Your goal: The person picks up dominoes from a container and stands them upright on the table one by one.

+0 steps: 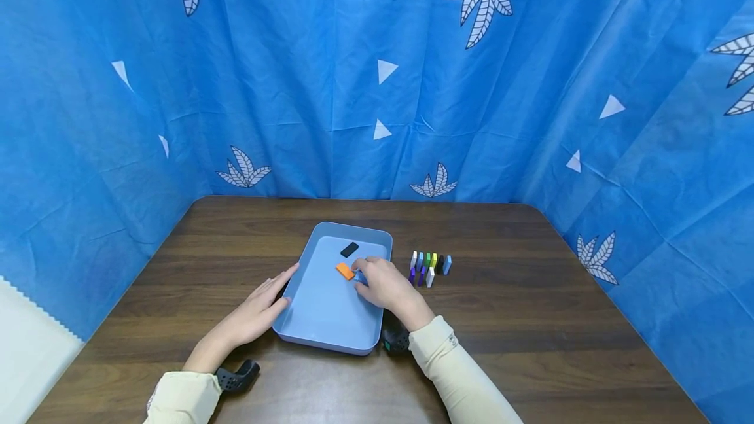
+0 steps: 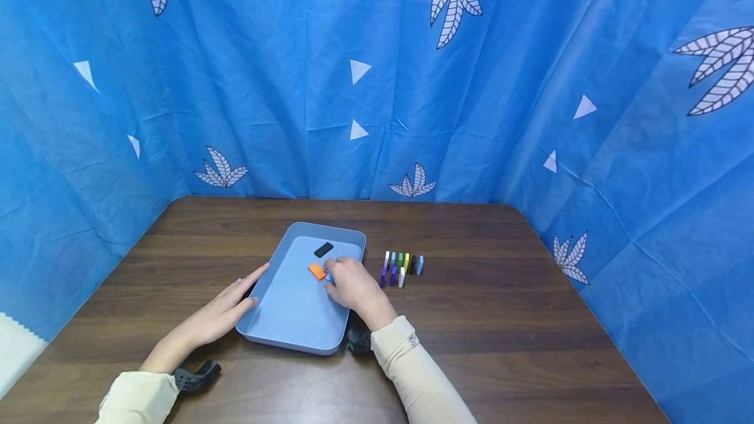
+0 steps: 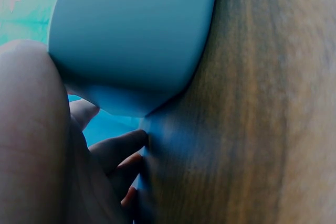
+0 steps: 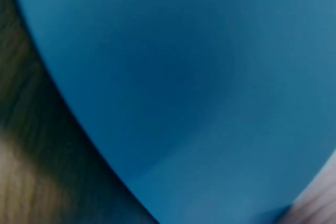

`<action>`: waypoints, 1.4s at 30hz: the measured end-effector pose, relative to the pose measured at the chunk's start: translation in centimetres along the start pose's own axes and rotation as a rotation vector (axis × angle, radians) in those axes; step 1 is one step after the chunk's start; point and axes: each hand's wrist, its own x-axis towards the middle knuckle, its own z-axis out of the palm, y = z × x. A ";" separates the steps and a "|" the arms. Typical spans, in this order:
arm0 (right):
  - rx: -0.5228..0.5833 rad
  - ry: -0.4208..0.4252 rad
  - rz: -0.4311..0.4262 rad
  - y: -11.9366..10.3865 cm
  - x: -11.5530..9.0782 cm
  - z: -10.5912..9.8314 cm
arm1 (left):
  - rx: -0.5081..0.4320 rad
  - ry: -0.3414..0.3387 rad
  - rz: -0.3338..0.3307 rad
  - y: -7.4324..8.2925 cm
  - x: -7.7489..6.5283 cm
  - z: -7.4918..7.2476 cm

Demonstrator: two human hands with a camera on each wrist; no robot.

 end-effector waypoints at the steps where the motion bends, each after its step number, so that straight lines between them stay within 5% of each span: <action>1: 0.003 0.004 -0.005 0.0 0.0 0.0 | 0.000 0.001 0.000 0.0 0.0 0.0; 23: 0.233 -0.002 -0.099 1.4 0.0 -2.2 | 0.008 0.003 0.000 -0.2 0.2 0.0; 42: 0.318 0.006 -0.058 3.6 -1.6 -6.7 | 0.010 0.004 0.008 -0.6 0.2 0.0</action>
